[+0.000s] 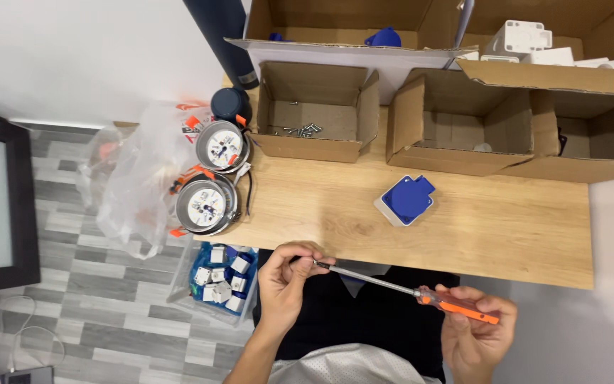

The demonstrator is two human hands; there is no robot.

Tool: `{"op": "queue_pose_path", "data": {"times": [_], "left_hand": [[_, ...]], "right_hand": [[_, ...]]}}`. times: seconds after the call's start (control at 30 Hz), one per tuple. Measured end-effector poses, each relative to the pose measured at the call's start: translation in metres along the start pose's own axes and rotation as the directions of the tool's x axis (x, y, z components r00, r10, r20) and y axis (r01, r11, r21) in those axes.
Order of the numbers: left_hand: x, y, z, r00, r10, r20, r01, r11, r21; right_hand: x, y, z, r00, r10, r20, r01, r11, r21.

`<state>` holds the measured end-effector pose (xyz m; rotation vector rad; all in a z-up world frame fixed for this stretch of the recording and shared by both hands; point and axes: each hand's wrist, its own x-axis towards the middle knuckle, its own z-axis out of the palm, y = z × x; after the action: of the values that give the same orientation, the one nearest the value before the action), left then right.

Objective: The person assembles electrical components on a wooden table. They use a screwdriver to tighten screws into blue and white plastic boxes, picking up screws from a cardboard box and placing the assembled items into a blue basket.

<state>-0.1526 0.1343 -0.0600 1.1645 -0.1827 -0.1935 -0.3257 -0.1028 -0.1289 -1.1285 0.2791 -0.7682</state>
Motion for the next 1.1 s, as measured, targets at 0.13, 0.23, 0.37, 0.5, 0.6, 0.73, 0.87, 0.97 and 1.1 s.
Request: {"op": "queue_pose_path", "data": {"times": [0.13, 0.23, 0.37, 0.5, 0.6, 0.73, 0.87, 0.97, 1.1], "left_hand": [[0.0, -0.011, 0.0, 0.993, -0.088, -0.073, 0.075, 0.983, -0.168], [-0.001, -0.02, -0.005, 0.979, -0.165, -0.123, 0.117, 0.94, -0.321], [-0.002, -0.028, -0.012, 0.959, -0.239, -0.151, 0.152, 0.886, -0.437], [-0.003, -0.03, -0.014, 0.944, -0.276, -0.181, 0.16, 0.861, -0.482], [-0.004, -0.03, -0.014, 0.939, -0.296, -0.172, 0.167, 0.834, -0.526], [-0.002, -0.03, -0.013, 0.943, -0.287, -0.171, 0.153, 0.827, -0.541], [0.0, -0.03, -0.013, 0.935, -0.294, -0.199, 0.149, 0.834, -0.53], [0.002, -0.027, -0.011, 0.941, -0.268, -0.206, 0.124, 0.842, -0.526], [0.001, -0.029, -0.012, 0.946, -0.238, -0.219, 0.095, 0.853, -0.514]], "right_hand": [[0.002, -0.003, 0.017, 1.0, -0.012, 0.001, 0.012, 1.0, 0.002], [0.0, 0.006, 0.02, 0.998, -0.068, 0.011, 0.069, 0.994, -0.09], [0.002, 0.012, 0.023, 0.992, -0.119, 0.036, 0.122, 0.983, -0.139], [0.007, 0.007, 0.029, 0.99, -0.116, 0.083, 0.129, 0.978, -0.162], [0.006, 0.006, 0.027, 0.991, -0.13, 0.037, 0.135, 0.967, -0.218], [0.007, -0.005, 0.036, 0.99, -0.106, 0.093, 0.123, 0.972, -0.198], [0.003, -0.02, 0.048, 0.988, -0.073, 0.138, 0.098, 0.978, -0.184], [0.004, -0.028, 0.048, 0.974, -0.083, 0.21, 0.135, 0.96, -0.245], [0.006, -0.042, 0.055, 0.971, -0.075, 0.227, 0.148, 0.933, -0.327]]}}
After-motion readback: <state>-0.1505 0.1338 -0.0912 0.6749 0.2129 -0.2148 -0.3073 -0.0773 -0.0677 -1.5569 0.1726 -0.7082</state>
